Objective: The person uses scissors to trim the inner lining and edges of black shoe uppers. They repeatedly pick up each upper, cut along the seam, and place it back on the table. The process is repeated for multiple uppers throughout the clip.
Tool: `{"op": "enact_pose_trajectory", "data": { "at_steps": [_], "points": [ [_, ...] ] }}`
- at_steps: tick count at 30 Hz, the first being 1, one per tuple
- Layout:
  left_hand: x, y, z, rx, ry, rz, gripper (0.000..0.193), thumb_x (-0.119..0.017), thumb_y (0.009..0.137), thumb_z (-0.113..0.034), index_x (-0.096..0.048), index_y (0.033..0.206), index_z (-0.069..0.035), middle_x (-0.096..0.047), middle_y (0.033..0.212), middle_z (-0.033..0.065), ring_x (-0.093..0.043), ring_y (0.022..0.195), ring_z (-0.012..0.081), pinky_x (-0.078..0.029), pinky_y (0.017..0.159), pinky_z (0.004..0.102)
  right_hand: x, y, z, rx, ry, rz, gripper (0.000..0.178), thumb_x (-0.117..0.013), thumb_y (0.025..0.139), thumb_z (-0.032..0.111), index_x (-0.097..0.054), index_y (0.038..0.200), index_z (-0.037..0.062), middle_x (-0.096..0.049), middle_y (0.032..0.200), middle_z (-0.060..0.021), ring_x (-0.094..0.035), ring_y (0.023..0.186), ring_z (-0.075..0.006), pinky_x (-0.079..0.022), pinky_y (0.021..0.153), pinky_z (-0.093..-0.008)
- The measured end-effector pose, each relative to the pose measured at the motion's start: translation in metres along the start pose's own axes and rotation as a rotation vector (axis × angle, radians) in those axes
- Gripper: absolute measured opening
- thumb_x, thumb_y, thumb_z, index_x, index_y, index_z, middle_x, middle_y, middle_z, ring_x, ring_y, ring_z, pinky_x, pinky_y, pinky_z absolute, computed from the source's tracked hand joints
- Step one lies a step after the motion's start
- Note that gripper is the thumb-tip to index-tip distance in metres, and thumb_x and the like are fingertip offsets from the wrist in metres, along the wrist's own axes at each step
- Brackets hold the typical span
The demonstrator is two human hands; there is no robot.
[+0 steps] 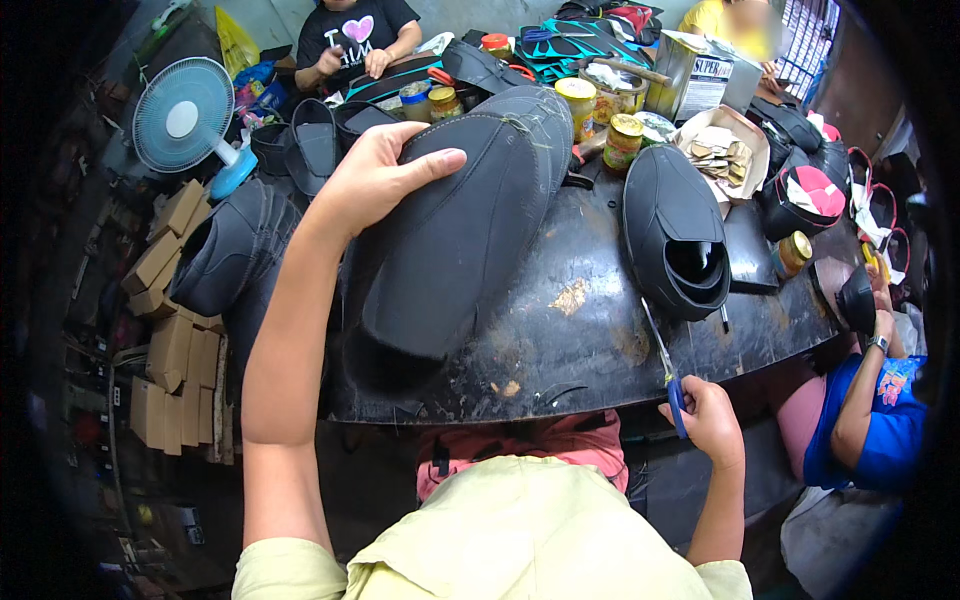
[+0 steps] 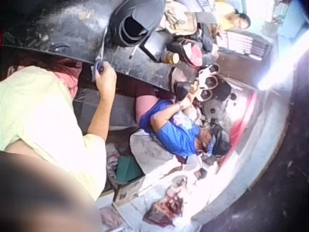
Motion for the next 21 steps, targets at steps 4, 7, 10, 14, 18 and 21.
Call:
{"op": "enact_pose_trajectory", "data": {
  "at_steps": [4,7,10,14,18,21],
  "points": [
    [-0.049,-0.028,0.040,0.138,-0.245,0.067,0.039,-0.075,0.098,-0.022,-0.066,0.124,0.005,-0.073,0.107,0.0068,-0.069,0.090,0.0109,-0.059,0.081,0.0267,-0.011,0.007,0.030,0.138,0.533,-0.041,0.031,-0.089,0.075,0.016,-0.062,0.082,0.0018,-0.065,0.072,-0.0046,-0.061,0.067,-0.0111,-0.050,0.065,-0.0277],
    [-0.094,-0.041,0.075,0.187,-0.386,0.088,0.037,-0.074,0.098,-0.022,-0.066,0.123,0.005,-0.073,0.108,0.0070,-0.068,0.092,0.0106,-0.058,0.084,0.0269,-0.024,0.033,0.057,0.249,0.959,-0.065,0.050,-0.089,0.075,0.015,-0.060,0.113,0.0008,-0.072,0.107,-0.0095,-0.069,0.097,-0.0162,-0.055,0.088,-0.0325],
    [-0.123,-0.045,0.097,0.274,-0.383,0.162,0.044,-0.074,0.098,-0.021,-0.062,0.130,0.005,-0.072,0.113,0.0070,-0.067,0.100,0.0111,-0.054,0.090,0.0258,-0.043,0.057,0.087,0.276,1.177,-0.029,0.048,-0.084,0.082,0.021,-0.058,0.117,0.0014,-0.068,0.109,-0.0074,-0.066,0.100,-0.0156,-0.050,0.090,-0.0294],
    [-0.108,-0.041,0.065,-0.001,-0.274,0.161,0.038,-0.075,0.096,-0.011,-0.058,0.127,-0.001,-0.068,0.112,0.0041,-0.065,0.098,0.0089,-0.054,0.087,0.0250,-0.043,0.065,0.103,0.190,1.228,-0.075,0.034,-0.085,0.078,0.013,-0.062,0.103,0.0095,-0.055,0.091,0.0062,-0.051,0.080,-0.0046,-0.036,0.072,-0.0204],
    [-0.097,-0.043,0.035,-0.129,-0.260,0.237,0.025,-0.076,0.090,-0.004,-0.066,0.112,-0.008,-0.062,0.131,0.0128,-0.059,0.118,0.0130,-0.048,0.101,0.0290,-0.032,0.059,0.110,0.196,1.295,-0.117,0.035,-0.085,0.077,0.012,-0.061,0.103,0.0098,-0.056,0.092,0.0059,-0.052,0.083,-0.0051,-0.038,0.076,-0.0203],
    [-0.109,-0.045,0.023,-0.150,-0.245,0.308,0.014,-0.079,0.088,-0.007,-0.073,0.100,-0.006,-0.062,0.136,0.0151,-0.060,0.119,0.0168,-0.045,0.106,0.0339,-0.030,0.051,0.113,0.222,1.292,-0.118,0.035,-0.086,0.078,0.011,-0.061,0.102,0.0095,-0.056,0.092,0.0057,-0.053,0.084,-0.0054,-0.040,0.078,-0.0208]
  ]
}}
Point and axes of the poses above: each hand's wrist, its own y-axis towards the middle knuckle, its own x-axis out of the back of the hand, z = x × y, the point moved 10 cm from there along y, towards the middle knuckle
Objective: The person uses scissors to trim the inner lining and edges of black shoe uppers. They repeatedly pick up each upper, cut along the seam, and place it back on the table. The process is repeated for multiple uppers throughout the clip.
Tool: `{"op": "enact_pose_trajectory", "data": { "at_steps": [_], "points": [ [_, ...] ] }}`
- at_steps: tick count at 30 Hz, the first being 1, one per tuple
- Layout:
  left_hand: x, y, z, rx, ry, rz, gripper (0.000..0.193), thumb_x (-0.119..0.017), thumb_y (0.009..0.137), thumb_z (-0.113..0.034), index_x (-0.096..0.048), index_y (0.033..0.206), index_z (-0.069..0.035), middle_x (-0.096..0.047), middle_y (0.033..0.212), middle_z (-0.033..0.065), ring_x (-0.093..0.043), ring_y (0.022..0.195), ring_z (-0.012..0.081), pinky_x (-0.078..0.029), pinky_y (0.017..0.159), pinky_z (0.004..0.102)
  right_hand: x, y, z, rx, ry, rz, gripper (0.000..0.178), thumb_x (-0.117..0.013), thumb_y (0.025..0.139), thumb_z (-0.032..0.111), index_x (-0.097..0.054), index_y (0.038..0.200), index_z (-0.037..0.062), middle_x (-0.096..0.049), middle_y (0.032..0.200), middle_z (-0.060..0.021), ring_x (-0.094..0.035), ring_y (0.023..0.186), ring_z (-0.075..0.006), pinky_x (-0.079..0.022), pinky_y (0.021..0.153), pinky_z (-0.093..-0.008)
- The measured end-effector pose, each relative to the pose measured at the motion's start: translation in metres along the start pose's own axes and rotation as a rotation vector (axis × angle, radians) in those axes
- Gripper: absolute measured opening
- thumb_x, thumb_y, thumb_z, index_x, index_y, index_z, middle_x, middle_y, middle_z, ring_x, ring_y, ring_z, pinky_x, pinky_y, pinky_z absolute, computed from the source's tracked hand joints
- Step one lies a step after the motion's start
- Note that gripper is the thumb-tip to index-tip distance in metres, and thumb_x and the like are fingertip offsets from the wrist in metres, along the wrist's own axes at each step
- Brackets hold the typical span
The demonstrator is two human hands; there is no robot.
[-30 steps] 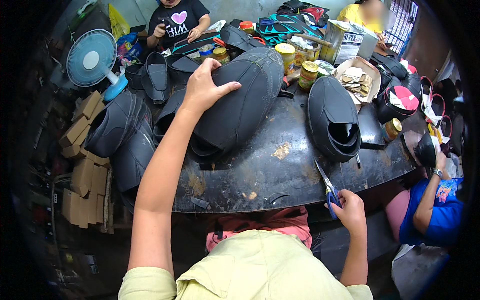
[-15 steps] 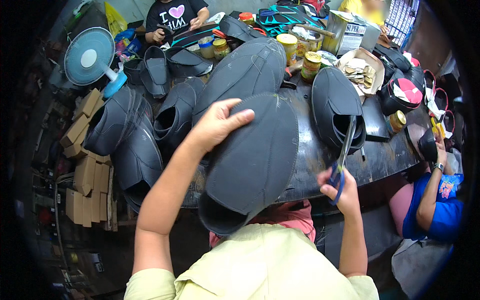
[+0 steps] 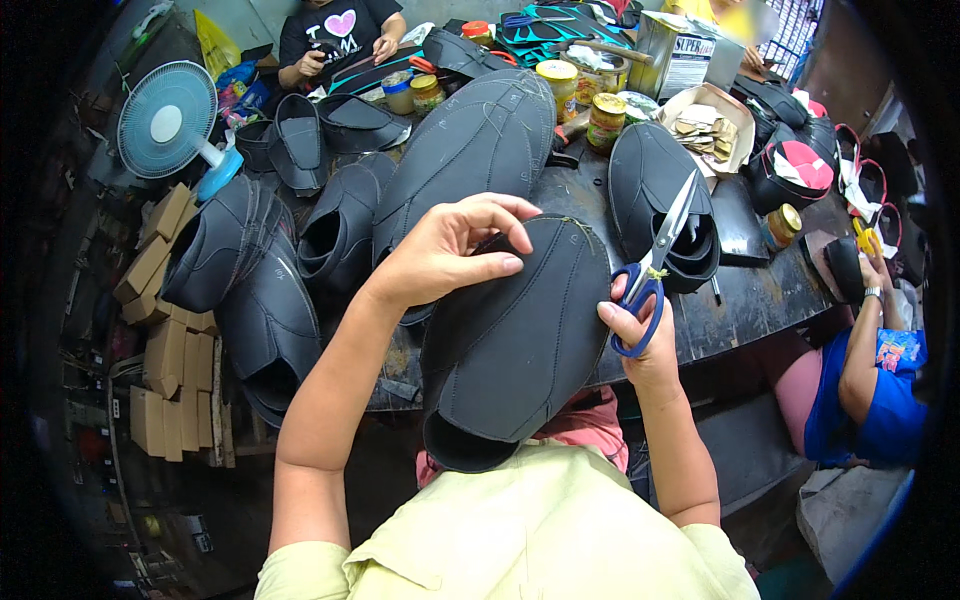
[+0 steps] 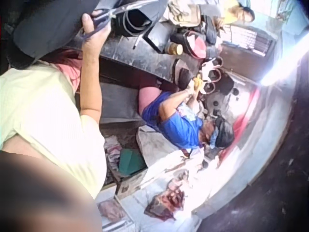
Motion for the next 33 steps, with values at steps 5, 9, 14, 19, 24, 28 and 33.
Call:
{"op": "enact_pose_trajectory", "data": {
  "at_steps": [5,9,14,19,24,28,33],
  "points": [
    [-0.034,0.016,-0.008,0.026,0.230,0.250,0.017,-0.079,0.087,-0.012,-0.078,0.102,-0.004,-0.074,0.112,0.0075,-0.064,0.114,0.0192,-0.038,0.114,0.0400,0.000,-0.009,0.006,0.009,-0.040,0.036,0.032,-0.086,0.081,0.009,-0.061,0.101,0.0095,-0.057,0.093,0.0051,-0.054,0.085,-0.0047,-0.043,0.078,-0.0213],
    [-0.048,0.024,-0.017,0.026,0.206,0.385,0.023,-0.076,0.089,-0.010,-0.077,0.110,-0.002,-0.076,0.109,0.0076,-0.066,0.109,0.0184,-0.042,0.110,0.0369,-0.003,-0.018,0.017,0.043,-0.192,0.077,0.030,-0.085,0.083,0.009,-0.061,0.100,0.0101,-0.058,0.093,0.0056,-0.054,0.083,-0.0039,-0.044,0.075,-0.0209],
    [-0.055,0.031,-0.018,0.018,0.114,0.337,0.031,-0.072,0.088,-0.003,-0.074,0.119,0.000,-0.073,0.121,0.0094,-0.063,0.120,0.0180,-0.045,0.110,0.0351,-0.003,-0.024,0.022,0.044,-0.203,0.098,0.029,-0.085,0.082,0.008,-0.061,0.099,0.0085,-0.060,0.093,0.0042,-0.055,0.083,-0.0041,-0.046,0.075,-0.0214],
    [-0.051,0.024,-0.016,-0.011,0.148,0.248,0.041,-0.072,0.087,-0.002,-0.070,0.128,0.000,-0.071,0.127,0.0095,-0.062,0.123,0.0177,-0.043,0.113,0.0347,0.021,-0.032,0.025,-0.038,-0.389,0.180,0.028,-0.087,0.080,0.008,-0.063,0.094,0.0050,-0.061,0.084,0.0019,-0.057,0.077,-0.0058,-0.048,0.072,-0.0228],
    [-0.045,0.023,-0.016,-0.025,0.123,0.168,0.051,-0.080,0.085,-0.013,-0.067,0.132,-0.001,-0.069,0.131,0.0108,-0.061,0.126,0.0203,-0.042,0.115,0.0356,0.049,-0.040,0.045,-0.108,-0.588,0.458,0.033,-0.084,0.081,0.026,-0.061,0.086,0.0022,-0.056,0.078,-0.0004,-0.052,0.073,-0.0084,-0.044,0.067,-0.0259],
    [-0.049,0.025,-0.015,-0.003,0.042,0.169,0.059,-0.085,0.083,-0.018,-0.065,0.135,-0.001,-0.068,0.133,0.0121,-0.060,0.129,0.0225,-0.040,0.117,0.0365,0.058,-0.040,0.054,-0.240,-0.624,0.629,0.039,-0.083,0.082,0.032,-0.059,0.087,0.0008,-0.055,0.080,-0.0028,-0.052,0.076,-0.0105,-0.045,0.071,-0.0279],
    [-0.058,0.026,-0.021,-0.024,-0.013,0.217,0.072,-0.086,0.081,-0.018,-0.057,0.144,0.000,-0.063,0.141,0.0146,-0.054,0.137,0.0245,-0.036,0.120,0.0368,0.036,-0.022,0.058,-0.258,-0.593,0.797,0.051,-0.084,0.083,0.045,-0.059,0.090,0.0009,-0.052,0.081,-0.0014,-0.047,0.078,-0.0107,-0.041,0.070,-0.0285]
  ]
}}
Point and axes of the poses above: each hand's wrist, its own y-axis towards the middle knuckle, its own x-axis out of the back of the hand, z = x × y, the point moved 10 cm from there along y, towards the middle knuckle
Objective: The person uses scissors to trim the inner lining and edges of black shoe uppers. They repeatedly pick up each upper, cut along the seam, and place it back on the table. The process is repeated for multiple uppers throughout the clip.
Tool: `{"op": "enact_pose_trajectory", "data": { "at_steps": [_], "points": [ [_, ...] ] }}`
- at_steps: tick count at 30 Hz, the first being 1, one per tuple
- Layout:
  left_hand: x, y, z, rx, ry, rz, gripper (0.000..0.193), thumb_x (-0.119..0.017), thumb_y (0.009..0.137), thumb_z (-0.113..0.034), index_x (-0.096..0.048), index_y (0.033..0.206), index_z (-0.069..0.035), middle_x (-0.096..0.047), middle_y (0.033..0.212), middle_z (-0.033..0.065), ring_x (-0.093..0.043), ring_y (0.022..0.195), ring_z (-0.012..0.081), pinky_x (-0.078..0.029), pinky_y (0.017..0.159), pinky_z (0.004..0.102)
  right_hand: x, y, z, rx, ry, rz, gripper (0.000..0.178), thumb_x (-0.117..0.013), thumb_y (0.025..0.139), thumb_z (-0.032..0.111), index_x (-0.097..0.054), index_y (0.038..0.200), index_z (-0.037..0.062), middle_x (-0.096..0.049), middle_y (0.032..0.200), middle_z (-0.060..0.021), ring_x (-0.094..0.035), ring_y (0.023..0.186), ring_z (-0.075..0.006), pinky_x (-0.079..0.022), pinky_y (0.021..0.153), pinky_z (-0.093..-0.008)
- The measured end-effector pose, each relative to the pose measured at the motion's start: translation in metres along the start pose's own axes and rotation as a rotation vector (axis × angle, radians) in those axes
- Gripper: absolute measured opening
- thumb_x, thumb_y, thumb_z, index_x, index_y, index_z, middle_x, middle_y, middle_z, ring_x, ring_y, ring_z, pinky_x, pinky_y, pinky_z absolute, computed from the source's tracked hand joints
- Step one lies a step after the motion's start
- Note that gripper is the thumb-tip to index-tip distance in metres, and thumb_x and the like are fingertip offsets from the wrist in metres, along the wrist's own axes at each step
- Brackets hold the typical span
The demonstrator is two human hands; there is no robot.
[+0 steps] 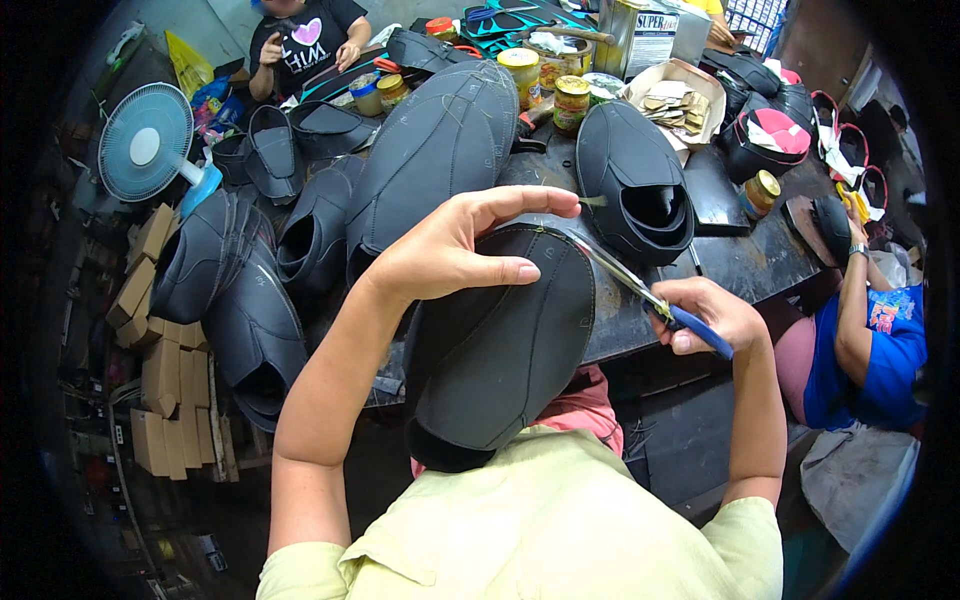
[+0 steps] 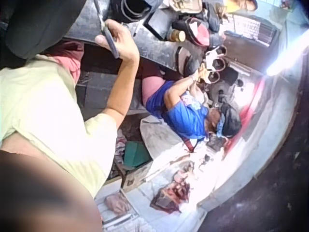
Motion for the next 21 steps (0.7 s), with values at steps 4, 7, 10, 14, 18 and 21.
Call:
{"op": "enact_pose_trajectory", "data": {
  "at_steps": [4,7,10,14,18,21],
  "points": [
    [-0.007,0.002,-0.004,-0.032,-0.006,0.050,0.080,-0.087,0.080,-0.019,-0.051,0.149,0.001,-0.057,0.147,0.0158,-0.049,0.142,0.0243,-0.032,0.122,0.0367,0.001,0.014,0.008,-0.002,0.041,0.045,0.051,-0.085,0.082,0.045,-0.060,0.092,0.0018,-0.052,0.082,0.0022,-0.047,0.078,-0.0073,-0.039,0.067,-0.0255],
    [-0.009,0.003,-0.005,-0.040,-0.017,0.061,0.082,-0.087,0.080,-0.018,-0.050,0.150,0.001,-0.056,0.149,0.0158,-0.047,0.143,0.0241,-0.030,0.123,0.0365,0.003,0.017,0.004,-0.033,0.133,0.048,0.041,-0.086,0.084,0.035,-0.061,0.089,0.0025,-0.053,0.078,0.0049,-0.047,0.073,-0.0045,-0.038,0.061,-0.0232],
    [-0.010,0.005,-0.004,-0.051,-0.020,0.077,0.082,-0.087,0.080,-0.017,-0.050,0.150,0.001,-0.056,0.149,0.0157,-0.046,0.144,0.0241,-0.029,0.123,0.0358,0.009,0.016,-0.001,-0.027,0.045,0.023,0.032,-0.087,0.084,0.023,-0.062,0.083,0.0033,-0.053,0.073,0.0067,-0.046,0.067,-0.0025,-0.037,0.057,-0.0219],
    [-0.011,0.008,0.001,-0.059,-0.058,0.095,0.089,-0.087,0.080,-0.016,-0.041,0.155,0.001,-0.052,0.152,0.0177,-0.044,0.146,0.0248,-0.029,0.123,0.0360,0.011,0.007,-0.002,-0.004,0.114,-0.004,0.033,-0.091,0.080,0.022,-0.063,0.080,0.0043,-0.057,0.070,0.0051,-0.049,0.063,-0.0024,-0.039,0.055,-0.0218],
    [-0.006,0.013,0.013,-0.028,-0.158,0.044,0.103,-0.086,0.081,-0.011,-0.023,0.162,-0.003,-0.049,0.152,0.0218,-0.046,0.142,0.0232,-0.035,0.120,0.0359,0.014,0.007,0.023,0.358,0.208,-0.347,0.046,-0.094,0.074,0.031,-0.064,0.096,0.0029,-0.066,0.090,-0.0047,-0.059,0.077,-0.0114,-0.048,0.068,-0.0269],
    [-0.004,0.019,0.028,-0.003,-0.122,0.023,0.107,-0.087,0.079,-0.010,-0.022,0.164,-0.007,-0.054,0.146,0.0225,-0.056,0.130,0.0212,-0.047,0.109,0.0327,0.004,0.030,-0.002,0.238,0.270,-0.577,0.039,-0.089,0.078,0.023,-0.064,0.102,0.0051,-0.064,0.092,-0.0010,-0.060,0.084,-0.0097,-0.047,0.077,-0.0258]
  ]
}}
Point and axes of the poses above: each hand's wrist, its own y-axis towards the middle knuckle, its own x-axis out of the back of the hand, z = x × y, the point moved 10 cm from there along y, towards the middle knuckle
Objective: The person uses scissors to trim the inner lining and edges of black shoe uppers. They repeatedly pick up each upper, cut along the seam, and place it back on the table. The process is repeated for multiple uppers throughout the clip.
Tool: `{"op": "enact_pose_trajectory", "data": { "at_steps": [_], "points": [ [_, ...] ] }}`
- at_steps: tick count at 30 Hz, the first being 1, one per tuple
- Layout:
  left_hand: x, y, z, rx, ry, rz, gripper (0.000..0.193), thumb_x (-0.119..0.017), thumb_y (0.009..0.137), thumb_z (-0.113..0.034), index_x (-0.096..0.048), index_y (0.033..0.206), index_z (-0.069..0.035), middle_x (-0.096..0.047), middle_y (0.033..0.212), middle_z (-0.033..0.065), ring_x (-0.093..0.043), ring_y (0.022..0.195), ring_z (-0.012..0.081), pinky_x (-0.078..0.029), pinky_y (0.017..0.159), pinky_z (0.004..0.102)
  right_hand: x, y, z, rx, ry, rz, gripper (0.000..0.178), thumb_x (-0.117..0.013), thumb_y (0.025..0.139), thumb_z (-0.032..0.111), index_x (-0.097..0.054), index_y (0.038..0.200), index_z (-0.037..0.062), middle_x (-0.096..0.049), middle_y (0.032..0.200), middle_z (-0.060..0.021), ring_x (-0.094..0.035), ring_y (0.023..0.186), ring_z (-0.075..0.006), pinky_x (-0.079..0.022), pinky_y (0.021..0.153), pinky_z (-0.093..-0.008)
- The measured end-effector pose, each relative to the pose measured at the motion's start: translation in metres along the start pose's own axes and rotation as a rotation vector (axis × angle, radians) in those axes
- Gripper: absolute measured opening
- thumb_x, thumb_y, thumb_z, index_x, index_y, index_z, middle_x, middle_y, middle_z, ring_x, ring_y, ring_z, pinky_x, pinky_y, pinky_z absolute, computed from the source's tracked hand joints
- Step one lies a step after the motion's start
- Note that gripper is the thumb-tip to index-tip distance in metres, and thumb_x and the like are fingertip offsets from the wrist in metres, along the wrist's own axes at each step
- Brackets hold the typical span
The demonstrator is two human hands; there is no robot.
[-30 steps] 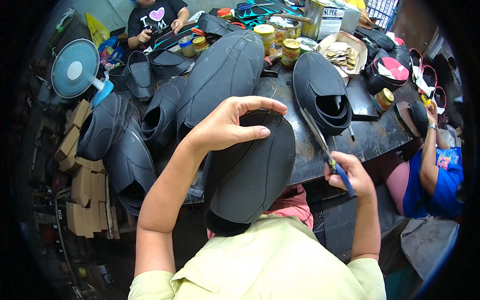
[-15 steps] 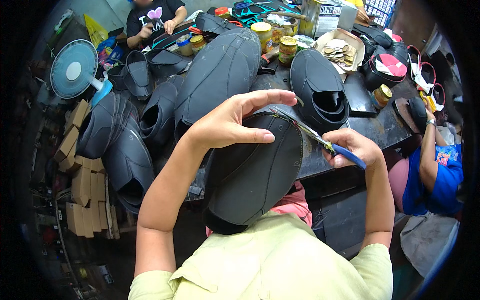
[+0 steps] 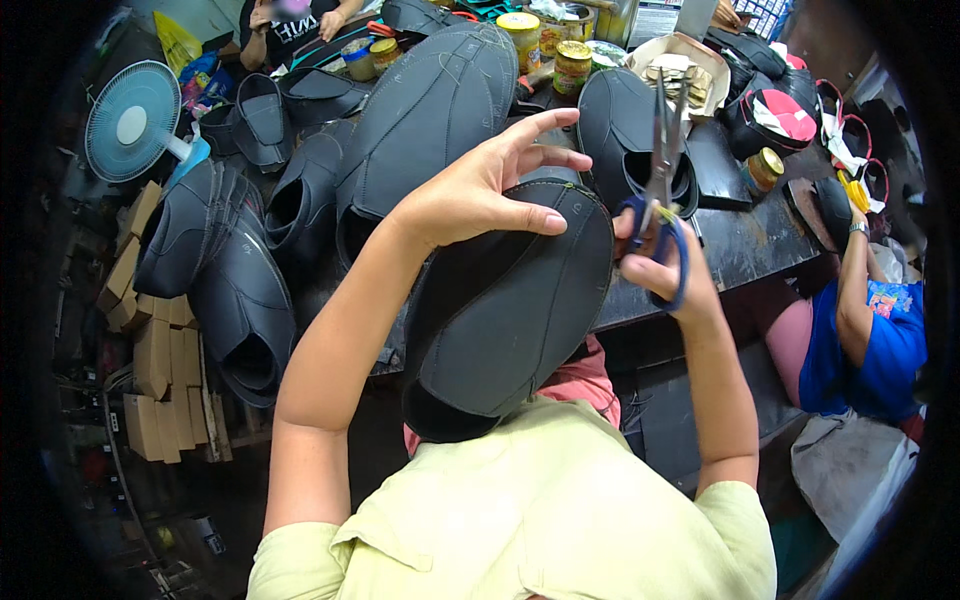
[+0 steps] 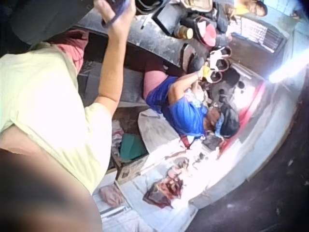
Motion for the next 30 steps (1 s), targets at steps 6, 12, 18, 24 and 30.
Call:
{"op": "enact_pose_trajectory", "data": {
  "at_steps": [6,12,18,24,30],
  "points": [
    [0.033,-0.055,0.050,0.297,-0.138,-0.046,0.104,-0.085,0.083,-0.020,-0.022,0.163,-0.004,-0.067,0.126,0.0177,-0.068,0.111,0.0196,-0.055,0.095,0.0309,0.023,0.014,-0.009,0.065,0.209,-0.305,0.026,-0.083,0.081,0.009,-0.064,0.099,0.0057,-0.062,0.090,0.0021,-0.060,0.084,-0.0074,-0.046,0.078,-0.0221],
    [0.004,-0.118,0.118,0.378,-0.475,-0.233,0.080,-0.074,0.095,-0.029,-0.031,0.160,-0.008,-0.068,0.114,0.0057,-0.066,0.106,0.0135,-0.054,0.094,0.0317,0.073,0.043,-0.011,0.205,0.402,-0.524,0.019,-0.081,0.084,0.006,-0.065,0.095,0.0064,-0.064,0.090,0.0008,-0.060,0.080,-0.0080,-0.048,0.077,-0.0224],
    [-0.006,-0.139,0.136,0.328,-0.446,-0.551,0.072,-0.069,0.099,-0.029,-0.035,0.157,-0.005,-0.062,0.133,0.0098,-0.061,0.120,0.0172,-0.048,0.103,0.0334,0.076,0.064,-0.019,0.227,0.334,-0.536,0.020,-0.083,0.083,0.007,-0.067,0.095,0.0058,-0.065,0.089,0.0014,-0.060,0.084,-0.0083,-0.046,0.082,-0.0226],
    [-0.018,-0.161,0.032,-0.087,0.616,-0.768,0.078,-0.078,0.089,-0.043,-0.047,0.149,-0.004,-0.060,0.134,0.0185,-0.056,0.130,0.0318,-0.042,0.111,0.0444,0.081,0.073,-0.020,0.275,0.292,-0.572,0.019,-0.083,0.083,0.005,-0.069,0.095,0.0058,-0.067,0.090,0.0004,-0.061,0.084,-0.0087,-0.045,0.081,-0.0222],
    [-0.101,-0.146,0.031,-0.096,1.200,-0.264,0.041,-0.087,0.076,-0.040,-0.075,0.105,-0.014,-0.071,0.113,0.0022,-0.062,0.118,0.0232,-0.025,0.118,0.0593,0.081,0.074,-0.026,0.188,0.275,-0.622,0.018,-0.083,0.083,0.005,-0.068,0.093,0.0059,-0.067,0.090,0.0007,-0.060,0.083,-0.0083,-0.046,0.081,-0.0222]
  ]
}}
Point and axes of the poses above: each hand's wrist, its own y-axis towards the middle knuckle, its own x-axis out of the back of the hand, z = x × y, the point moved 10 cm from there along y, towards the middle knuckle
